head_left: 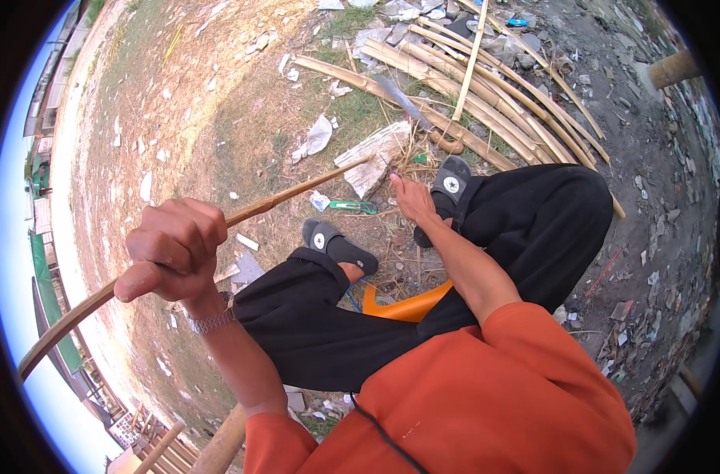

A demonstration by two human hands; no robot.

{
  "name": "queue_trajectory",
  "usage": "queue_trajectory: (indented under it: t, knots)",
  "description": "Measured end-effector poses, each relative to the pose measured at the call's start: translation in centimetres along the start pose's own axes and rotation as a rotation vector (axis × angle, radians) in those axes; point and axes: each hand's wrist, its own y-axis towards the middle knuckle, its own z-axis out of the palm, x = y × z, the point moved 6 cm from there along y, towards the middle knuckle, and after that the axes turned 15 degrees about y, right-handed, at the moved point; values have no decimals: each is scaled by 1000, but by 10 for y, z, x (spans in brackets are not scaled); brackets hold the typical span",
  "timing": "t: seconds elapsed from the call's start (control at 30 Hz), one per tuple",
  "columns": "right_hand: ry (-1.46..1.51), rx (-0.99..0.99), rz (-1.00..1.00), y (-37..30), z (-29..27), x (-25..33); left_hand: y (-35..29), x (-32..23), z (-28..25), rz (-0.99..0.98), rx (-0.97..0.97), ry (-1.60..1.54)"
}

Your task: The person sits cross-legged on a small stool and uses a blue utility knife to shave and smooth a long, thin piece of bamboo. They hold the bamboo with their left hand and carefully scrape along its length with the knife in their right hand, rotating the piece to work on different sides.

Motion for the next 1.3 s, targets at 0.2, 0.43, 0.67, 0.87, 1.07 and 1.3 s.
queue_trajectory:
  t: [0.2, 0.43, 0.67, 0.87, 1.07, 1.3]
  knots:
    - [87, 67, -197, -7, 28, 45, 2, 2, -9, -21, -20, 14]
    - [149, 63, -115, -3, 24, 53, -8, 1, -19, -41, -90, 32]
    - [-82, 75, 141, 24, 24, 28, -7, 2, -14, -78, -192, 118]
    - [-96, 132, -99, 12, -14, 118, -17, 1, -36, -243, -871, 373]
    - [-76, 294, -213, -66, -21, 185, -27, -8, -54, -332, -919, 472]
    - [-61, 251, -265, -103, -35, 182, -23, -4, -59, -362, -514, 701]
